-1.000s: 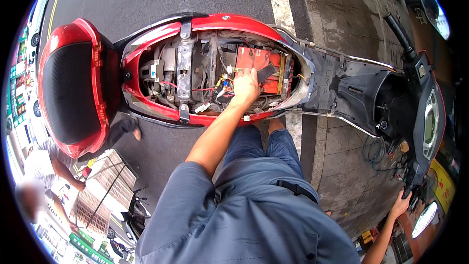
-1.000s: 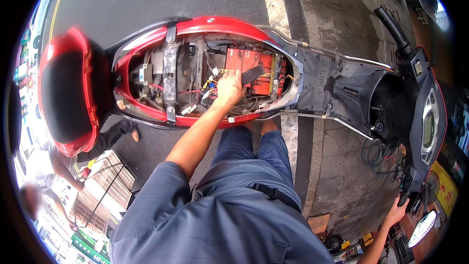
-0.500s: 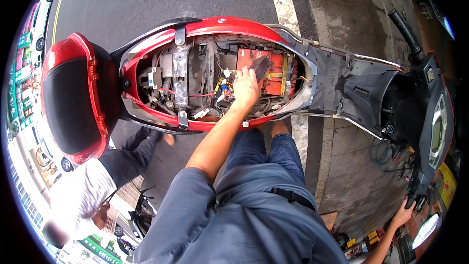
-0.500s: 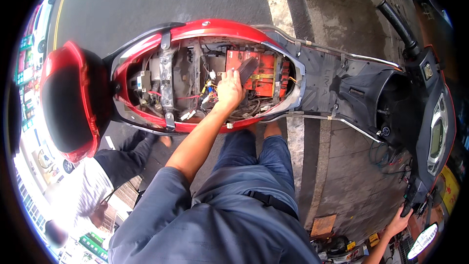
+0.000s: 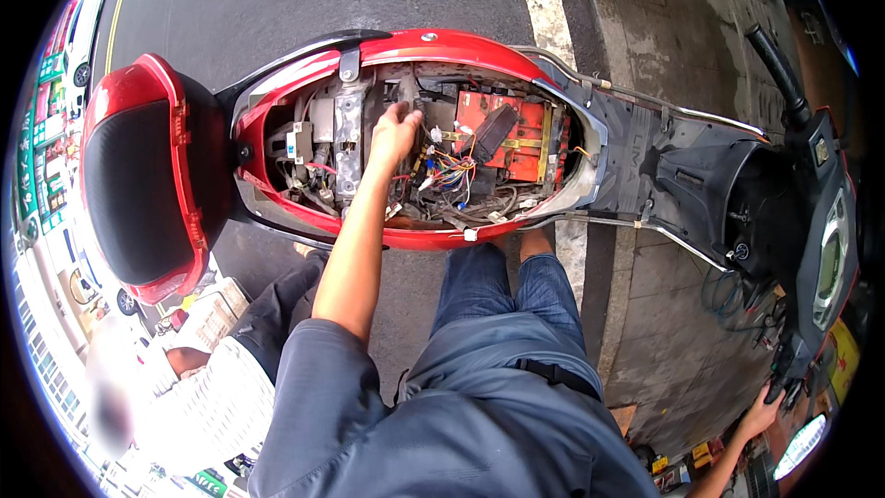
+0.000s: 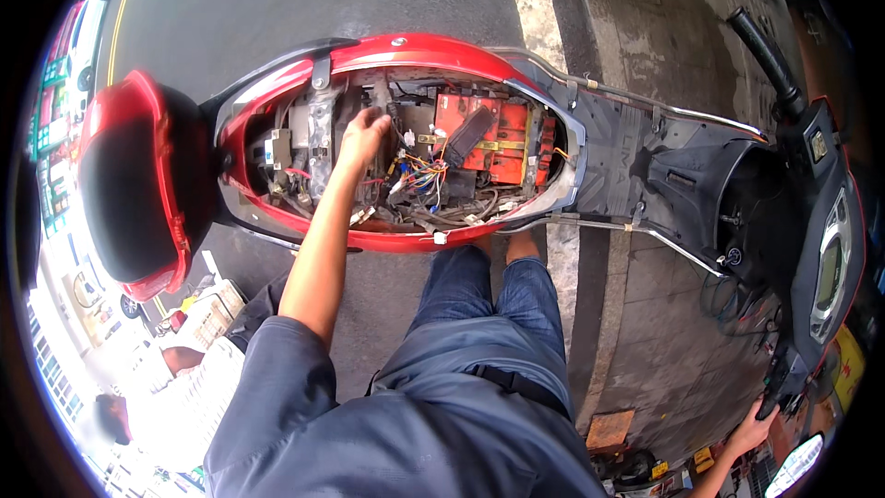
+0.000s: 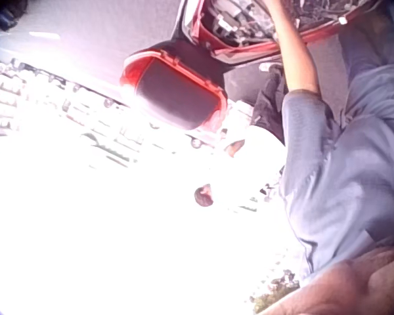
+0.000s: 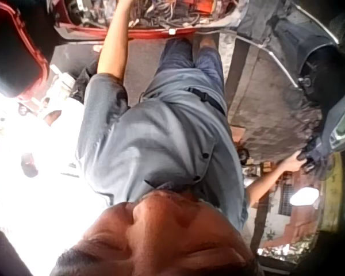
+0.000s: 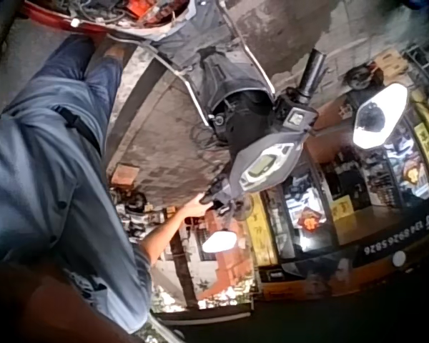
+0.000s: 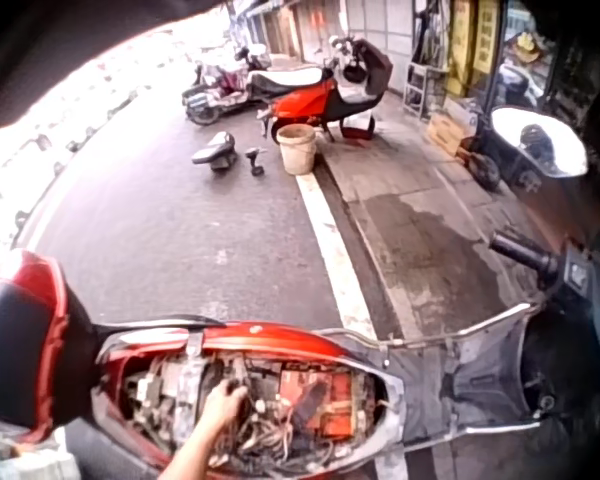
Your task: The person works on the internal wiring and battery compartment of a red scooter, connecting wires and arranging electrical components under the seat by hand.
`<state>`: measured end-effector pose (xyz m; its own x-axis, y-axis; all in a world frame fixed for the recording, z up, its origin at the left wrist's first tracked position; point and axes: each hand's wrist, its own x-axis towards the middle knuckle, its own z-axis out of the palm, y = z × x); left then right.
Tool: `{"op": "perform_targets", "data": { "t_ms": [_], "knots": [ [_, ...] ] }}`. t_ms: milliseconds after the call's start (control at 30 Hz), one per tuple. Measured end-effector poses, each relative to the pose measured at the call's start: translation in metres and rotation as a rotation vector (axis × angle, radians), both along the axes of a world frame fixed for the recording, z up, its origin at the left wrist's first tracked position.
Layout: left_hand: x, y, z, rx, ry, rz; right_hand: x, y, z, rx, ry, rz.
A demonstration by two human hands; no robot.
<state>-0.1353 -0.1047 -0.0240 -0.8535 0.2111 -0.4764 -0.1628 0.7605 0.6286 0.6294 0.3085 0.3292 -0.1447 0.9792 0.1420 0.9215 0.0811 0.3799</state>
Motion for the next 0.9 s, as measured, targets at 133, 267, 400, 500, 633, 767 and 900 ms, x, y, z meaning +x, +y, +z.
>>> {"op": "perform_targets", "data": {
  "t_ms": [133,267,400,500,633,767,900],
  "knots": [
    [0.019,-0.004,0.0,-0.036,-0.008,0.068,0.01,0.0,0.0,0.01,-0.065,-0.043],
    [0.048,0.008,0.023,-0.098,0.054,0.057,0.008,-0.001,0.001,0.022,-0.114,-0.105],
    [0.071,0.003,0.016,-0.179,0.082,-0.004,-0.012,0.002,0.003,0.002,-0.137,-0.066],
    [0.078,0.018,0.021,-0.256,0.035,-0.131,-0.008,-0.013,0.004,0.123,-0.044,0.122],
    [0.096,0.002,0.023,-0.122,-0.024,-0.068,-0.122,-0.027,-0.01,0.324,0.243,0.545],
    [0.133,0.002,0.037,0.075,0.221,-0.07,-0.254,-0.086,-0.081,-0.346,0.729,0.525],
    [0.148,0.014,0.037,0.108,0.444,-0.185,-0.339,-0.129,-0.17,-1.097,1.101,0.237]
  ]
}}
